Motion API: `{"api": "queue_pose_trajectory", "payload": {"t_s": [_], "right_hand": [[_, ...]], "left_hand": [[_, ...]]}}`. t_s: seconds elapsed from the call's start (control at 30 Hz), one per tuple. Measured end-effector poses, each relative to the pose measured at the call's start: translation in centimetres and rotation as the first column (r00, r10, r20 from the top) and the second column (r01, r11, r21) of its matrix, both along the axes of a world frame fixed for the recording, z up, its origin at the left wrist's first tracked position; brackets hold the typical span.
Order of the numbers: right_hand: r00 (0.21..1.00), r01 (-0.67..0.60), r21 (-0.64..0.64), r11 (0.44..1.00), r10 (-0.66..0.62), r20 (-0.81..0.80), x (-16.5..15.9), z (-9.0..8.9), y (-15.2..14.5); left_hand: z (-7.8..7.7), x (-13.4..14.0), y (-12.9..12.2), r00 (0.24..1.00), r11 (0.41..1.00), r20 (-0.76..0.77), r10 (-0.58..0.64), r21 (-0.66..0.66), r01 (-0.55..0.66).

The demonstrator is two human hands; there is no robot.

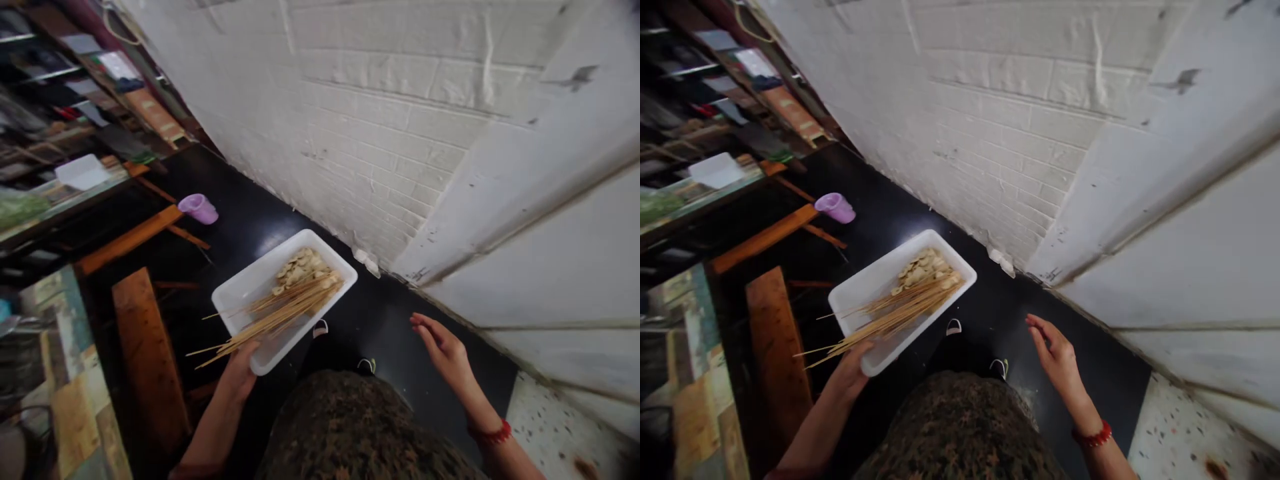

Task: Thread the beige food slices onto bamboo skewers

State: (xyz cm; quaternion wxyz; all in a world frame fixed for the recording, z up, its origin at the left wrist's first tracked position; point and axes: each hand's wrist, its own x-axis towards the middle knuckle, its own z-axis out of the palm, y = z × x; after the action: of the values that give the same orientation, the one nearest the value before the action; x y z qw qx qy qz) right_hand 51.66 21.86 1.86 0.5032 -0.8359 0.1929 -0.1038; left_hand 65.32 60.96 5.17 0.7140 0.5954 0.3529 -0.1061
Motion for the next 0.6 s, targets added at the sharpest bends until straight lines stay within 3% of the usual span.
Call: {"api": "queue_pose_trajectory", "payload": {"t_s": [0.13,0.27,0.37,0.47,0.6], "right_hand": [[0.995,-0.096,0.011,0.995,0.096,0.007,7.0,-0.3,1.3],[0.986,-0.165,0.058,0.985,0.164,0.027,16.5,-1.8,4.3],[0.979,-0.202,0.098,0.975,0.198,0.047,25.7,-3.8,9.1],[0.972,-0.232,0.175,0.957,0.233,0.018,36.1,-5.5,15.9],[0.925,-0.363,0.214,0.907,0.378,-0.032,49.7,-5.2,24.5]], "left_hand": [[-0.7,2.5,5.4,0.988,0.987,-0.004,0.156,-0.028,-0.156],[-3.3,7.9,11.2,0.964,0.965,0.030,0.263,0.014,-0.264],[-5.7,14.2,15.9,0.945,0.943,0.021,0.326,0.057,-0.327],[-7.6,21.7,19.9,0.929,0.927,0.007,0.370,0.062,-0.369],[-8.1,32.3,23.6,0.910,0.913,0.083,0.407,-0.059,-0.403]]}}
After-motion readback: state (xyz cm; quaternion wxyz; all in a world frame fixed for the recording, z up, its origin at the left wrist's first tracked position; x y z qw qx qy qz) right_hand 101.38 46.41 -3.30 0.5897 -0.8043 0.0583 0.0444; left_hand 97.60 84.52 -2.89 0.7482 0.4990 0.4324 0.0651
